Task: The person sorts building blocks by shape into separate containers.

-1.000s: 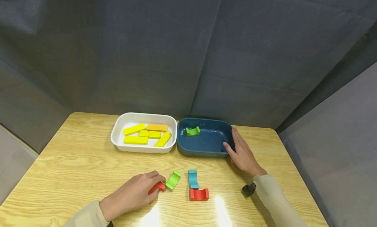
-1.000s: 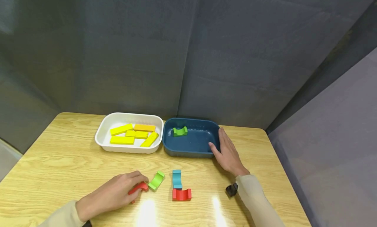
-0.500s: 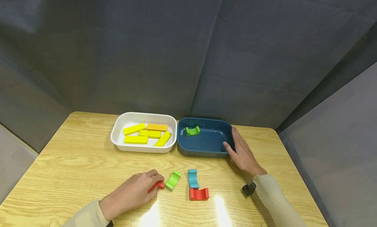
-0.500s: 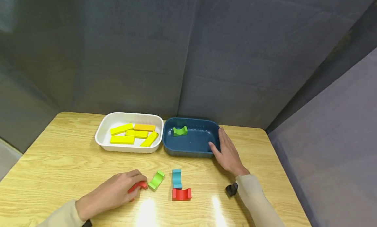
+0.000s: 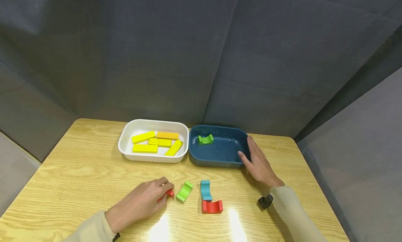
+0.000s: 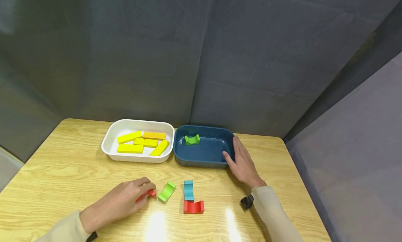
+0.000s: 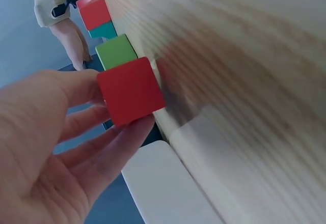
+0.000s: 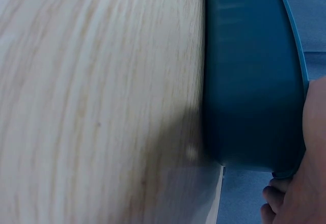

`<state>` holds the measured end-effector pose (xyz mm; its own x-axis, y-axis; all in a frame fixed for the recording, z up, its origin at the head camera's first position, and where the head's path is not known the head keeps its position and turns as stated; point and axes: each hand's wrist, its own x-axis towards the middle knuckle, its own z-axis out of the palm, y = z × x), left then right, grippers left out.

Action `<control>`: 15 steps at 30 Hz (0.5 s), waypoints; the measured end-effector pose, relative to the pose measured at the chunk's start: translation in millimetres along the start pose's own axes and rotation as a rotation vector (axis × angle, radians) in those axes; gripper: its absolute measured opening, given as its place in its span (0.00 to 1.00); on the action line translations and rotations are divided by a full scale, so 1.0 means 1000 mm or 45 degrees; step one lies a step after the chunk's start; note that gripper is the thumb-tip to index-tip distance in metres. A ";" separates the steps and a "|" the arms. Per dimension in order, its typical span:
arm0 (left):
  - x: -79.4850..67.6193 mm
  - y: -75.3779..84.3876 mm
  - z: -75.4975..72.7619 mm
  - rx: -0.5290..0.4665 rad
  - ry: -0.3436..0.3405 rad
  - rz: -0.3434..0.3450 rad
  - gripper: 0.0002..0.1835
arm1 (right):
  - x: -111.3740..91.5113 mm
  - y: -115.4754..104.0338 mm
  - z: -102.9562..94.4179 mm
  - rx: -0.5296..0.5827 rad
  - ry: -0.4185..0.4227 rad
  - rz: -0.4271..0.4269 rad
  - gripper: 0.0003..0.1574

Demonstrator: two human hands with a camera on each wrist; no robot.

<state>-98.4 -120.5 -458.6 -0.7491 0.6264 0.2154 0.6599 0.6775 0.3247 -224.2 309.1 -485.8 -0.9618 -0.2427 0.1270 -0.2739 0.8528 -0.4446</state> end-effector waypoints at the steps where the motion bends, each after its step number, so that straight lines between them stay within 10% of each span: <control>1: 0.000 0.000 0.000 0.011 0.010 0.009 0.13 | 0.000 0.000 0.000 0.000 -0.001 0.001 0.54; 15: 0.006 -0.003 -0.006 0.083 0.089 0.089 0.18 | 0.001 -0.001 -0.001 0.003 0.000 -0.002 0.54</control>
<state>-105.2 -121.3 -452.7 -0.7016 0.6463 0.3001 0.7115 0.6579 0.2466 -224.6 308.6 -484.6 -0.9614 -0.2439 0.1272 -0.2751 0.8515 -0.4465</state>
